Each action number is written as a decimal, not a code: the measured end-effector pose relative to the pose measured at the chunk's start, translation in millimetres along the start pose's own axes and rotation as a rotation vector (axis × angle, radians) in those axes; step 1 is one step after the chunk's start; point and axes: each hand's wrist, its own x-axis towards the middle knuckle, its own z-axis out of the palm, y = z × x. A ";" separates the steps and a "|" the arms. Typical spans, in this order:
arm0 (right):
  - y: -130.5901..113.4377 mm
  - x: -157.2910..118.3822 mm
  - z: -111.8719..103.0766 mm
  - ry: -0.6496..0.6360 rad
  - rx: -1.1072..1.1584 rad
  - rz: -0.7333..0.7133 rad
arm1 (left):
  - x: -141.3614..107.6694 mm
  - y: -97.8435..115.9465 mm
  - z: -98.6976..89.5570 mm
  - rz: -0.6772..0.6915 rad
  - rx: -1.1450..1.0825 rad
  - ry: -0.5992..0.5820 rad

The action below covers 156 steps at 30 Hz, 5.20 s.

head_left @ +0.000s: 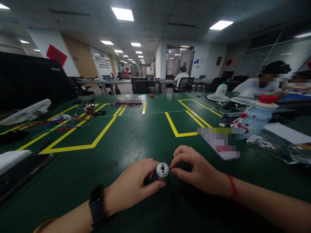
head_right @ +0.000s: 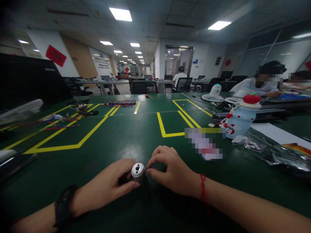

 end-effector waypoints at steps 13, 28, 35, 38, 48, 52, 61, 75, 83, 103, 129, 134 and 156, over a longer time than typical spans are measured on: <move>-20.7 15.9 3.9 -0.002 0.162 0.018 | 0.6 -0.4 1.5 0.013 -0.001 0.016; -13.9 17.7 -0.4 -0.003 0.299 0.054 | 1.1 0.4 1.3 0.006 0.015 0.015; 43.1 16.2 -8.6 0.338 0.440 0.482 | 0.8 3.1 -1.9 -0.005 0.007 0.000; 59.8 13.0 -5.7 0.346 0.448 0.510 | 0.6 3.5 -2.7 -0.012 0.003 -0.007; 42.2 12.8 -7.6 0.139 0.310 0.439 | 0.1 4.1 -1.7 -0.010 -0.002 0.001; 27.8 11.7 0.4 0.166 0.097 0.220 | 0.9 2.8 -0.2 -0.007 0.006 0.002; -14.1 16.7 11.8 0.231 0.194 0.046 | 1.2 -0.1 2.5 -0.005 0.013 0.026; 22.0 -1.6 -5.7 -0.303 0.089 0.058 | 0.2 -0.7 -1.0 -0.012 0.002 -0.002; 46.2 2.1 -8.8 0.213 0.494 0.442 | -0.9 1.9 -2.9 -0.017 -0.014 -0.017; 0.1 9.1 0.9 0.123 0.164 0.020 | 0.0 0.8 -0.7 -0.003 0.007 0.006; 14.2 12.8 -18.9 0.200 0.314 0.250 | 1.4 0.7 0.4 0.003 0.003 0.009; 60.0 8.4 -11.5 0.303 0.484 0.507 | 1.5 1.2 -1.3 -0.007 -0.003 -0.003; -17.9 15.0 5.0 0.076 0.184 -0.020 | -0.1 1.8 1.3 0.005 0.005 0.020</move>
